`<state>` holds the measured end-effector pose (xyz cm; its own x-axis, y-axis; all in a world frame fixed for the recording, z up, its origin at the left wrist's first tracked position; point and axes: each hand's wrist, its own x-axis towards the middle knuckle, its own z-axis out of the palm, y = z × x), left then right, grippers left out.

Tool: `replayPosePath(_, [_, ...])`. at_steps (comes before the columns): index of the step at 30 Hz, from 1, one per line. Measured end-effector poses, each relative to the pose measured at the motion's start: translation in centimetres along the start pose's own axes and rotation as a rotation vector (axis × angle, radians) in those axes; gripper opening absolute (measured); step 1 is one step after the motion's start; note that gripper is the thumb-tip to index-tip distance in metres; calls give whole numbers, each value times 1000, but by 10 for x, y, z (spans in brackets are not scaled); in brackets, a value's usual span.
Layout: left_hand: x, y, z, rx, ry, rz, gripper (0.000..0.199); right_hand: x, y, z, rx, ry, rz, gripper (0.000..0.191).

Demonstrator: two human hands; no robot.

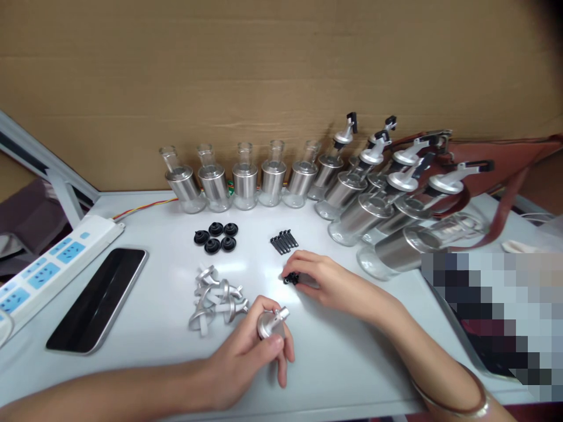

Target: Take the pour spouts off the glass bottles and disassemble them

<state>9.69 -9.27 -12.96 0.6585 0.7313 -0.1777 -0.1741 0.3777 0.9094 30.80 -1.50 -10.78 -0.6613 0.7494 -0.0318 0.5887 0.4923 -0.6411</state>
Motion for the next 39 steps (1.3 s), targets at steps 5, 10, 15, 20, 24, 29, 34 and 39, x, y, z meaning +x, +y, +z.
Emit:
replayPosePath(5, [1, 2, 1, -6, 1, -3, 42, -1, 0, -1, 9, 15, 4, 33])
replayPosePath(10, [1, 4, 2, -10, 19, -20, 44, -3, -13, -3, 72, 180, -76, 12])
replayPosePath(15, [2, 4, 3, 24, 46, -25, 50, -4, -34, 3, 215, 192, -250, 26])
replayPosePath(20, [-1, -2, -2, 138, -17, -8, 60, -1, -46, 19, 217, 170, -359, 54])
replayPosePath(24, [-3, -3, -5, 261, 23, -8, 74, 1, -46, 35, 85, 276, -480, 60])
replayPosePath(29, [-3, 7, 3, 338, 139, -49, 73, -2, -47, 35, -173, 446, -560, 61])
replayPosePath(34, [-6, 22, 3, 491, 64, 51, 62, -7, -55, 30, -349, 611, -628, 65])
replayPosePath(39, [-3, 36, -2, 642, 48, 90, 65, -7, -54, 29, -364, 606, -649, 62])
